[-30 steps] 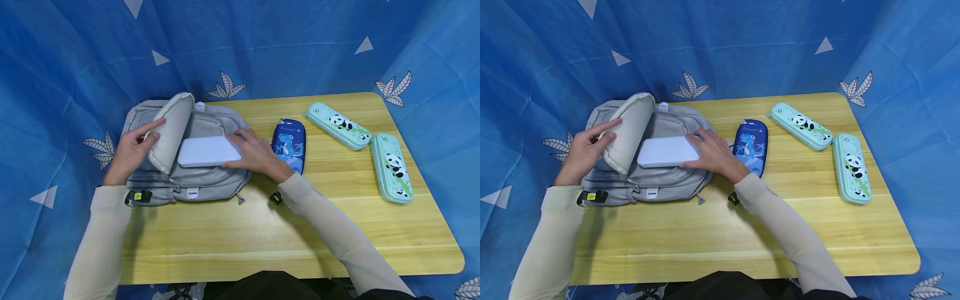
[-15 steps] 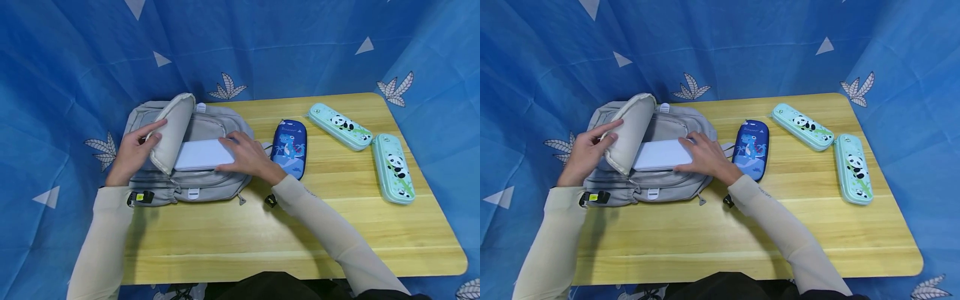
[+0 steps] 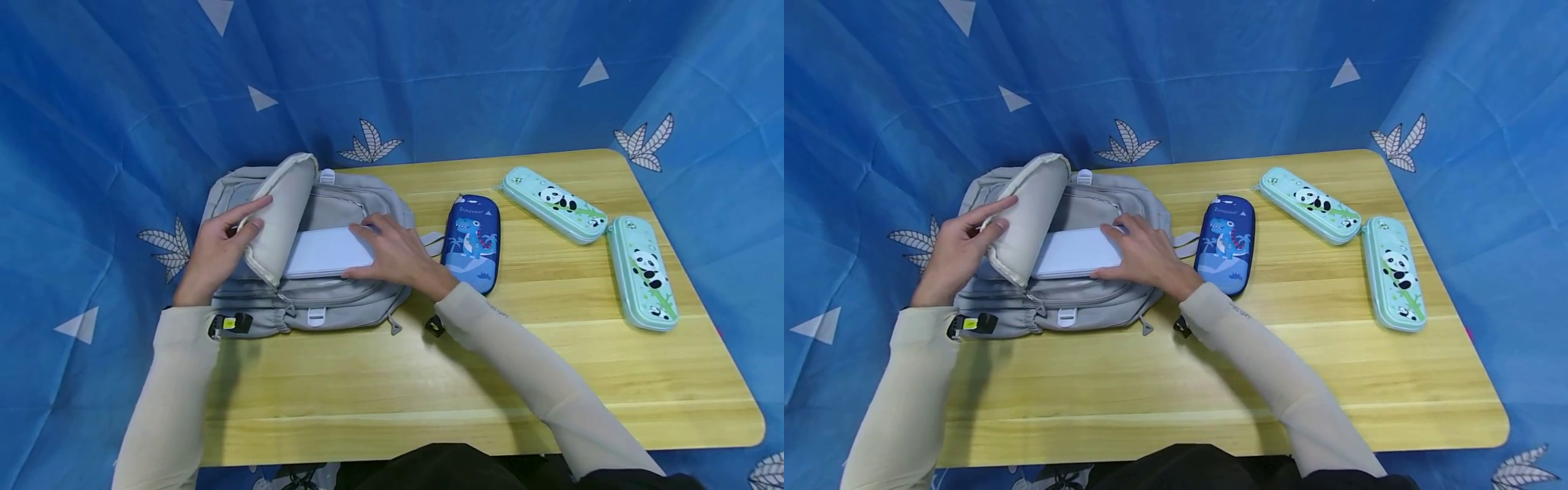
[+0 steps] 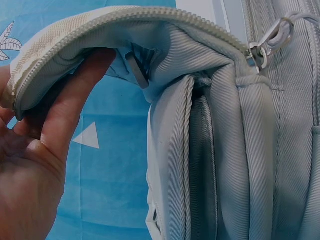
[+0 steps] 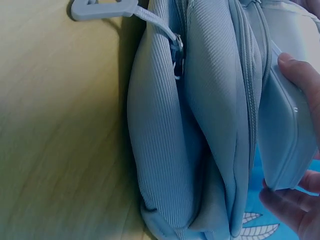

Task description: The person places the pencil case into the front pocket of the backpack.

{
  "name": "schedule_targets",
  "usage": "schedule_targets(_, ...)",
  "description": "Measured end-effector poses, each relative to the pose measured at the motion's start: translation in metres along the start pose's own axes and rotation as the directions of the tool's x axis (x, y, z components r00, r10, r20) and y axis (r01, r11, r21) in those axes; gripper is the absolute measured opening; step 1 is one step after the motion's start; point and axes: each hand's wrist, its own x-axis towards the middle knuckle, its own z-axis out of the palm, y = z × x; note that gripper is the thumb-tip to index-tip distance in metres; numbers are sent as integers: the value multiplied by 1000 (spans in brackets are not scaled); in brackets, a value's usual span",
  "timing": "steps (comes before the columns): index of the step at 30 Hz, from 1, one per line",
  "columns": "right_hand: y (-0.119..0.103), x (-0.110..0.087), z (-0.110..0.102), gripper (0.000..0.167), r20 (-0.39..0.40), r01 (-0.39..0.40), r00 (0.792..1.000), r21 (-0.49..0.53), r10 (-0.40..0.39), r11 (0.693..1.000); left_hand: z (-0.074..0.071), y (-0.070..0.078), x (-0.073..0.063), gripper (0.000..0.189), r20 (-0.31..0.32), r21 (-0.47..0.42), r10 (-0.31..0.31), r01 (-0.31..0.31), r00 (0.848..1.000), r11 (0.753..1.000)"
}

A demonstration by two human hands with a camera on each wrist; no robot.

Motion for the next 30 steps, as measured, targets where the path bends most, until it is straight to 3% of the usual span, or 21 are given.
schedule_targets(21,-4,2,12,94,7,35,999,-13,-35,999,3,-2,-1,41,10,-14,-3,4,1000,1000)
schedule_targets(30,0,2,6,95,104,69,992,28,-71,997,3,-3,0,42,10,-13,-3,3,1000,1000)
